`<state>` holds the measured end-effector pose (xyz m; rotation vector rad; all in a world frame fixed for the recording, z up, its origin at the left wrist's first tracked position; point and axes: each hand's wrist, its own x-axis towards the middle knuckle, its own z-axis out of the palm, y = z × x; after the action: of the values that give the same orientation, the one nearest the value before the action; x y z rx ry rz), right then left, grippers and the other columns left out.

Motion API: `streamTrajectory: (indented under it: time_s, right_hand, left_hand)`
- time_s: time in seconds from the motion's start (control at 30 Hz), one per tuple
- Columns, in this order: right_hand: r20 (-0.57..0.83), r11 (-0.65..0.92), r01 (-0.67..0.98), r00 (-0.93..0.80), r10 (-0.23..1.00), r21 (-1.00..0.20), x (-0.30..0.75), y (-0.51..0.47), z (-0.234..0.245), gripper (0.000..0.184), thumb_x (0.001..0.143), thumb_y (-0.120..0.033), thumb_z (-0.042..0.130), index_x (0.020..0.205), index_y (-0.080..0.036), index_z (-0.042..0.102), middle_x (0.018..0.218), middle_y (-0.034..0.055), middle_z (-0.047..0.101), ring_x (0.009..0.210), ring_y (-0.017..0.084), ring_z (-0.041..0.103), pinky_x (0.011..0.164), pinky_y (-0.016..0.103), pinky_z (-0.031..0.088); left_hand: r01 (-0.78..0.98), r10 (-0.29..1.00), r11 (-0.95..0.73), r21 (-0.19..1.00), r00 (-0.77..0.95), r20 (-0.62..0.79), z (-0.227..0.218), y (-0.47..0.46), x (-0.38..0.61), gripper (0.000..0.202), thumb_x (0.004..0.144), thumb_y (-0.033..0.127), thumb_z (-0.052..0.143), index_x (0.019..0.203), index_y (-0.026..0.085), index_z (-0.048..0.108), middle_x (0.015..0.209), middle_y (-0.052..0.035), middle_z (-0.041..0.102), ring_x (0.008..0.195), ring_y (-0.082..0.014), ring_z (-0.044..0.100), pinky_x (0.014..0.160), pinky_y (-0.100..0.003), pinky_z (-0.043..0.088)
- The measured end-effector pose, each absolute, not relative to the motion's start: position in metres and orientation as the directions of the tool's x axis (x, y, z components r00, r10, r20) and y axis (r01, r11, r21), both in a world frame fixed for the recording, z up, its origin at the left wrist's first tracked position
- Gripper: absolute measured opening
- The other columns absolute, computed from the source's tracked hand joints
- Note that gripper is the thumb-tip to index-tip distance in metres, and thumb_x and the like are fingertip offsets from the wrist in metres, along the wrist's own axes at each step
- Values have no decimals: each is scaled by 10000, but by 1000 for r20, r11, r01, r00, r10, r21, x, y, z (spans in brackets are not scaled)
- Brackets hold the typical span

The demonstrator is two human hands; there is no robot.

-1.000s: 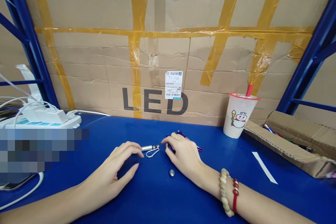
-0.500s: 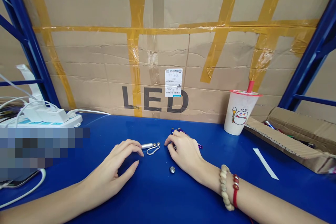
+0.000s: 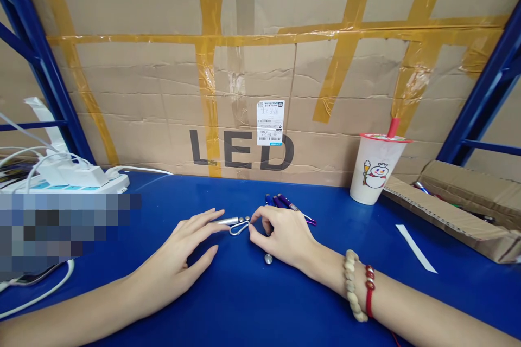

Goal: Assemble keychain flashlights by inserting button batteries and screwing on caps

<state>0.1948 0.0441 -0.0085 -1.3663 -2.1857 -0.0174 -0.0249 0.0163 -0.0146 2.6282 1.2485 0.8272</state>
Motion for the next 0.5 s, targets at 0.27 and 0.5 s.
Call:
streamTrajectory:
  time_s: [0.27, 0.5]
  right_hand:
    - [474, 579, 777, -425, 771, -245, 198, 47, -11, 153, 828, -264, 503, 848, -207, 642, 618, -34, 573, 531, 88, 525, 512, 201, 385]
    - [544, 669, 726, -502, 672, -157, 200, 51, -13, 237, 865, -205, 462, 1001, -220, 656, 916, 45, 628, 867, 161, 572, 773, 303, 467]
  left_hand:
    - [704, 782, -617, 351, 501, 371, -21, 20, -26, 319, 880, 292, 431, 1179, 270, 540, 1307, -63, 493, 1233, -254, 399, 984, -480, 369]
    - [677, 769, -632, 376, 488, 414, -12, 21, -21, 194, 862, 196, 424, 896, 230, 612, 946, -25, 615, 883, -179, 541, 789, -324, 425]
